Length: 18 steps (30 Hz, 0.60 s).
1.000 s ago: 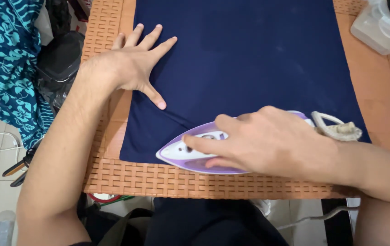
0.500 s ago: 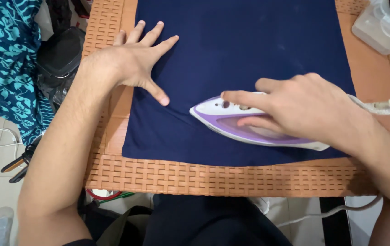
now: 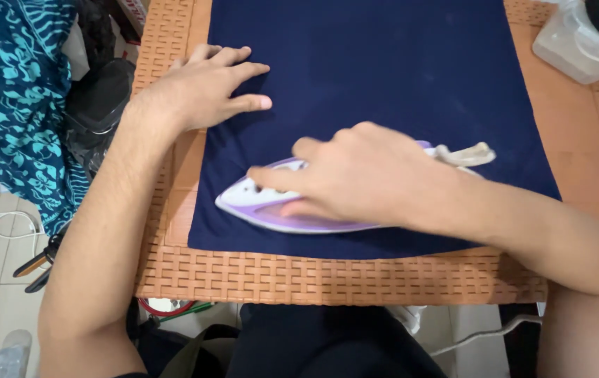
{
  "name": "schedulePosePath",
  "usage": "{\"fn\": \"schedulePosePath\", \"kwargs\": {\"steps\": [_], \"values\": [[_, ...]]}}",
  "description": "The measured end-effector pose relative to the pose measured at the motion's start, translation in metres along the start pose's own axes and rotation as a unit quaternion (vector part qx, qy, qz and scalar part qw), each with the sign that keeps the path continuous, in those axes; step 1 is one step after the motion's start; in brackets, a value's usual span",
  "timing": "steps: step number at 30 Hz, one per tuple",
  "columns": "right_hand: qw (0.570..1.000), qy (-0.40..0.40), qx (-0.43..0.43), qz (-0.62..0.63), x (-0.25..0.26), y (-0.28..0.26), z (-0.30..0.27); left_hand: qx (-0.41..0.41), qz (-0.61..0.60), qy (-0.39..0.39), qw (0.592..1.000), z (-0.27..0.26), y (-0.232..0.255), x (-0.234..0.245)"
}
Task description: Ironing a blue t-shirt on a small table using an electric iron
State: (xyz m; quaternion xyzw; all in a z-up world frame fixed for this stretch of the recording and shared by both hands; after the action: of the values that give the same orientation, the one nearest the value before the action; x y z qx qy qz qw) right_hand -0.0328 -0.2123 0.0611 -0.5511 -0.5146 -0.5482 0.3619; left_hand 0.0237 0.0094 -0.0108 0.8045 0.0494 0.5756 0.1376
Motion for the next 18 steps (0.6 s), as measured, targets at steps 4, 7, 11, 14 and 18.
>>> {"fn": "schedulePosePath", "kwargs": {"steps": [4, 7, 11, 14, 18], "values": [[0.995, 0.086, 0.041, -0.009, -0.002, -0.011, -0.001, 0.009, -0.007, -0.009, 1.000, -0.003, 0.000, 0.000], [0.999, 0.025, 0.031, 0.007, 0.001, -0.012, -0.008, 0.052, -0.020, -0.071, 0.996, -0.017, 0.012, 0.011], [0.996, -0.079, 0.014, 0.047, 0.003, -0.006, -0.023, 0.059, 0.003, -0.106, 0.993, -0.016, 0.010, 0.005], [0.994, -0.106, -0.018, 0.027, -0.006, 0.002, -0.038, 0.058, 0.042, -0.116, 0.991, -0.011, 0.010, 0.000], [0.993, -0.096, -0.068, 0.003, -0.007, 0.017, -0.059, 0.072, 0.057, -0.129, 0.987, -0.012, 0.011, 0.001]]}}
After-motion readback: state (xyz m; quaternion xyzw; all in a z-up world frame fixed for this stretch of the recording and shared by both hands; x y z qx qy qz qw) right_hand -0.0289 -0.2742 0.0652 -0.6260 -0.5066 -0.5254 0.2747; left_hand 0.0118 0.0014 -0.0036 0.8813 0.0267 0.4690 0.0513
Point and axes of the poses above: each hand's wrist, its own z-axis towards the middle knuckle, its own x-axis out of the back of the hand, y = z × x, the point moved 2 cm from there along z, towards the middle knuckle, and after that the axes turned 1 degree about x, right-handed, at the moved point
